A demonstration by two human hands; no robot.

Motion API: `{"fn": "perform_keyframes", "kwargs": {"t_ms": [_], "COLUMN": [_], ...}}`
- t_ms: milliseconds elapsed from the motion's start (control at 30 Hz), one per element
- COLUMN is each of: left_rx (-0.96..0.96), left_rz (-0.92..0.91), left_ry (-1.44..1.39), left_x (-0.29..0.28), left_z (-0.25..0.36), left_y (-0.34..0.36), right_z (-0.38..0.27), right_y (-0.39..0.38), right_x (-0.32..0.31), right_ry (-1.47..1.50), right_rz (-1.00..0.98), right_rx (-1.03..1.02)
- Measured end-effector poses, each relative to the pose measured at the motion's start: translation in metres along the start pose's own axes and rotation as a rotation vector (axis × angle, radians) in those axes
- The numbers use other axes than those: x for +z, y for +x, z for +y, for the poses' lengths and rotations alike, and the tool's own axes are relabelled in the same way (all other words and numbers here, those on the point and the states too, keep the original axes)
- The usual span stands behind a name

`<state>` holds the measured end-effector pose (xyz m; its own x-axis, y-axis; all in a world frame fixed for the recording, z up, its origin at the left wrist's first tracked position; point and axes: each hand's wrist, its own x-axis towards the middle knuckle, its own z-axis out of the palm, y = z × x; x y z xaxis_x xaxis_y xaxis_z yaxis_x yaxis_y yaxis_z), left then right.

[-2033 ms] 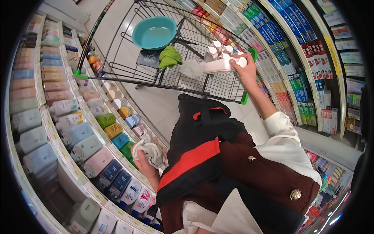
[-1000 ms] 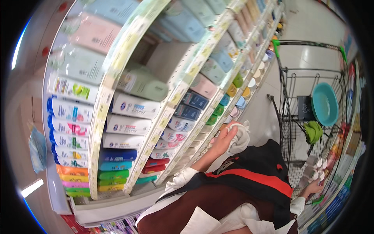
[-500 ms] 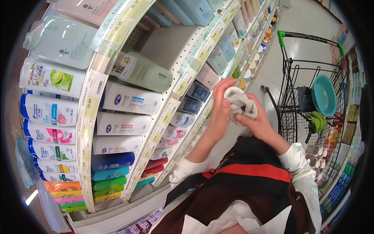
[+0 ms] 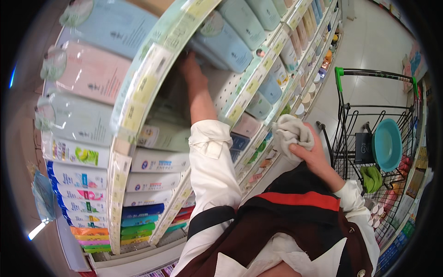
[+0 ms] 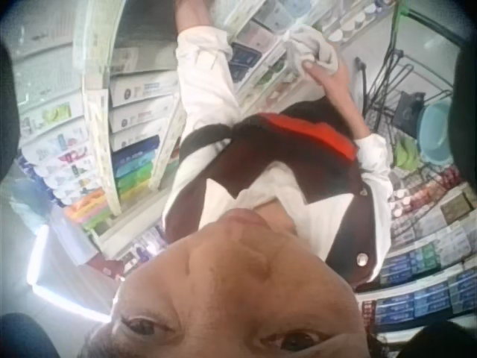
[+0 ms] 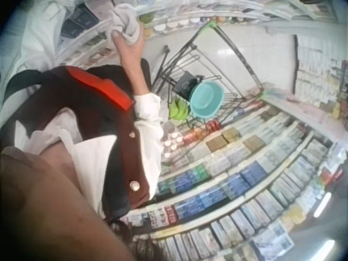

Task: The person wipes the front edge of a supermarket shelf with a white cloth, then picks up several bottles of personal care products, wipes each one, and places them back on the shelf. The person also picks up a pack of small bottles and places them in a shopping cart.

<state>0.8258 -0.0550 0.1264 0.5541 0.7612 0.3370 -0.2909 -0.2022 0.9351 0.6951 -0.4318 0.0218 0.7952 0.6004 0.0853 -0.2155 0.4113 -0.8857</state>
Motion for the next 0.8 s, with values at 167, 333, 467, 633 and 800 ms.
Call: {"fn": "perform_keyframes", "kwargs": {"t_ms": [167,333,467,633,800], "left_rx": [-0.184,-0.107,-0.06,-0.181,0.189], "left_rz": [-0.002,-0.018,-0.02,0.141,0.148], "left_ry": [0.079,0.277,0.31,0.193,0.143], "left_x": [-0.003,-0.001,-0.006,-0.021,-0.033], "left_z": [-0.002,0.014,0.018,0.027,0.049], "left_y": [0.033,0.035,0.032,0.025,-0.012], "right_z": [-0.008,-0.01,-0.01,-0.013,-0.018], "right_y": [0.001,0.008,0.025,0.038,0.039], "right_x": [-0.045,-0.068,-0.071,-0.069,-0.059], "right_ry": [0.018,0.071,0.041,0.044,0.059], "right_rz": [0.19,0.26,0.221,0.153,0.149], "right_rx": [0.001,0.058,0.107,0.113,0.063]}}
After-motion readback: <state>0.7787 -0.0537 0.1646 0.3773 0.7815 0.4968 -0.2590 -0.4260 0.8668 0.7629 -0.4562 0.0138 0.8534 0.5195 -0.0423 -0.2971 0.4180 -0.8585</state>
